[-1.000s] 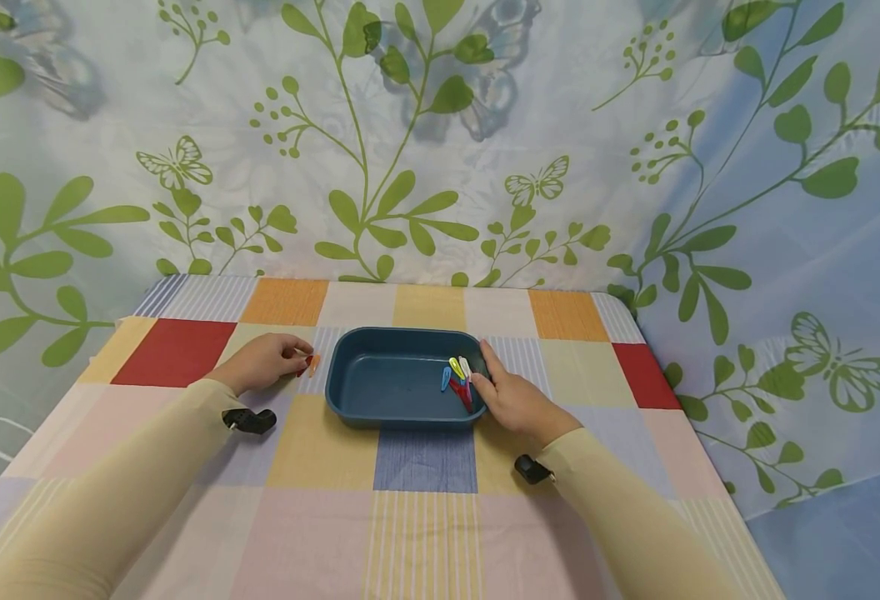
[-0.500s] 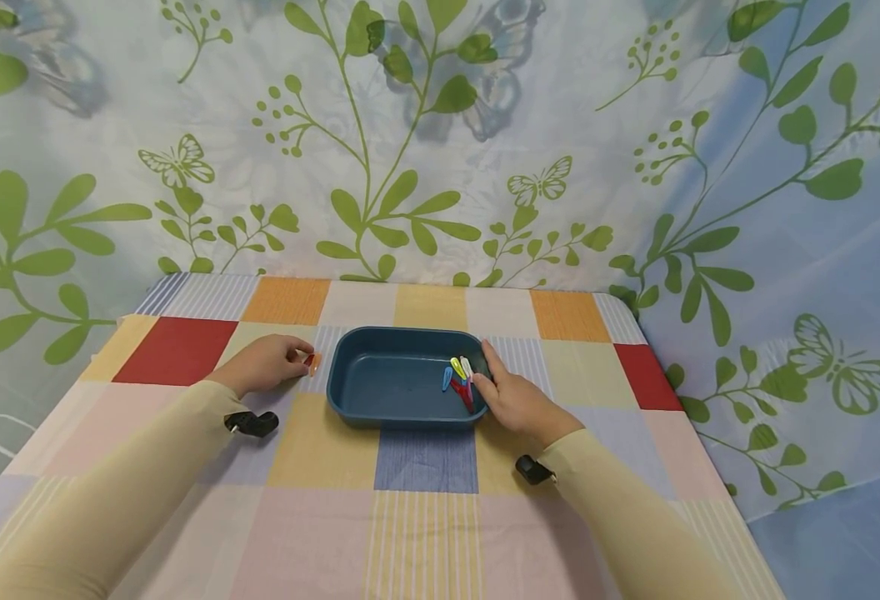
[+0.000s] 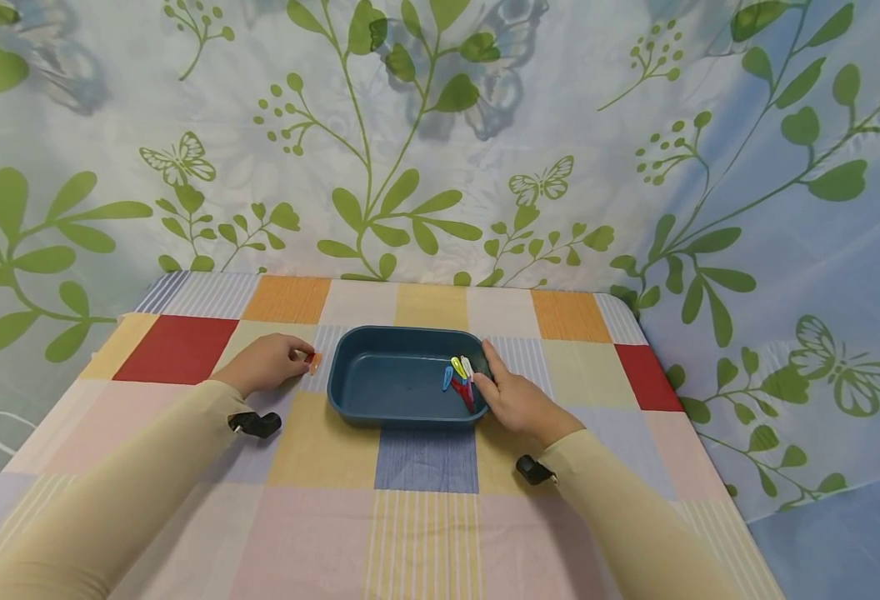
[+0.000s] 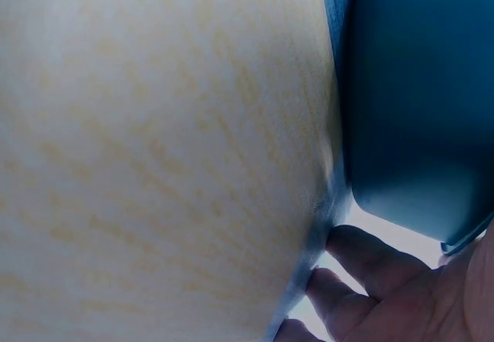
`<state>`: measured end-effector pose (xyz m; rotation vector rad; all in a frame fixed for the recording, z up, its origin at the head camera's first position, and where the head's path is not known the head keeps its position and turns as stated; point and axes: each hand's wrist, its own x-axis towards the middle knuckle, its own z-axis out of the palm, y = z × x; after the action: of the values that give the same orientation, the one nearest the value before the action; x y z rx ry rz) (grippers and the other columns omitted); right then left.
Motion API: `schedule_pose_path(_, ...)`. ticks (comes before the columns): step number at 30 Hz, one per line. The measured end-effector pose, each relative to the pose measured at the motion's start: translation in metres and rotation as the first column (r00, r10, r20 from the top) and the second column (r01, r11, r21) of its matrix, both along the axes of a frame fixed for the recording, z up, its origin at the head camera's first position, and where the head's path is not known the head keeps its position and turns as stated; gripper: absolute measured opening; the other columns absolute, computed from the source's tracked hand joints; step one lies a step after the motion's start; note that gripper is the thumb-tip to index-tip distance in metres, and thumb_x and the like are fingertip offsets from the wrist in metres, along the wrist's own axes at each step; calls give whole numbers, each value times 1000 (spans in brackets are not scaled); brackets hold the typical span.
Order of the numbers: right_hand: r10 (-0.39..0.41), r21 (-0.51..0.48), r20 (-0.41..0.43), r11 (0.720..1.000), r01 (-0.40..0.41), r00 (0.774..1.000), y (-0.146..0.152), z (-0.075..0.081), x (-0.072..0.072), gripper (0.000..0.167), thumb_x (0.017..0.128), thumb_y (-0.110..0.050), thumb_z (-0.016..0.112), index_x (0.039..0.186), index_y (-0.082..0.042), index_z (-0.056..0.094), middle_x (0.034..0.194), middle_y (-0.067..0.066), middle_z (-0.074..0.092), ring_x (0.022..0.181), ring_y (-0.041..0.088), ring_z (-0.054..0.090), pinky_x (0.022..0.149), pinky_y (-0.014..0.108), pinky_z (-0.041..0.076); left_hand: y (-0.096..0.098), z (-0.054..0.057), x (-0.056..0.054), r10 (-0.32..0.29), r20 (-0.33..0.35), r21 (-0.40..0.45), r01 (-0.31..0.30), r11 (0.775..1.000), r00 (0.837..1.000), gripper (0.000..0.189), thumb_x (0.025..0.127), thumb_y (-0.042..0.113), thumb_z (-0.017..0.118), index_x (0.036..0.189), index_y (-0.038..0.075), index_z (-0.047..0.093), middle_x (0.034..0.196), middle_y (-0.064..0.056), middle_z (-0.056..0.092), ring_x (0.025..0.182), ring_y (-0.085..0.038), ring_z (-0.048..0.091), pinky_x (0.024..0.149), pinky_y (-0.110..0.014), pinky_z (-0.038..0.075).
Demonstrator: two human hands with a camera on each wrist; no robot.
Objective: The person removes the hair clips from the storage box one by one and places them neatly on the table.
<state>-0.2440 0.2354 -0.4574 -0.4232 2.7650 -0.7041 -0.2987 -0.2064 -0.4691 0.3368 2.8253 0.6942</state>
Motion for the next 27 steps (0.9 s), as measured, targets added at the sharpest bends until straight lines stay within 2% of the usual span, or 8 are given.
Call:
schedule_pose_path(6,4,3,1,1000,-4,1000,0,1,1,73,115,-49,29,170,-15,-4,164,30,37,146,53,45,119,67,34,3,1,3,33,-6,-2,-33,999,999,35,97,17,64,129,6,74,113,-13,75,104,-30,62,99,-49,52)
schedule_pose_path(15,1,3,1,1000,-1,1000,1,0,0,74,114,-51,28,170,-14,-4,167,29,34,147,52,43,120,66,33,4,2,1,-12,-29,-45,11,999,1000,38,98,15,62,133,7,73,125,-16,75,120,-35,64,109,-54,49)
schedule_pose_path(27,-4,3,-2,1000,5,1000,0,1,0,73,114,-49,29,170,-15,-3,165,30,36,147,53,44,120,67,33,5,1,4,16,-30,-55,-18,998,999,36,99,19,65,132,6,73,126,-18,74,117,-34,66,107,-53,51)
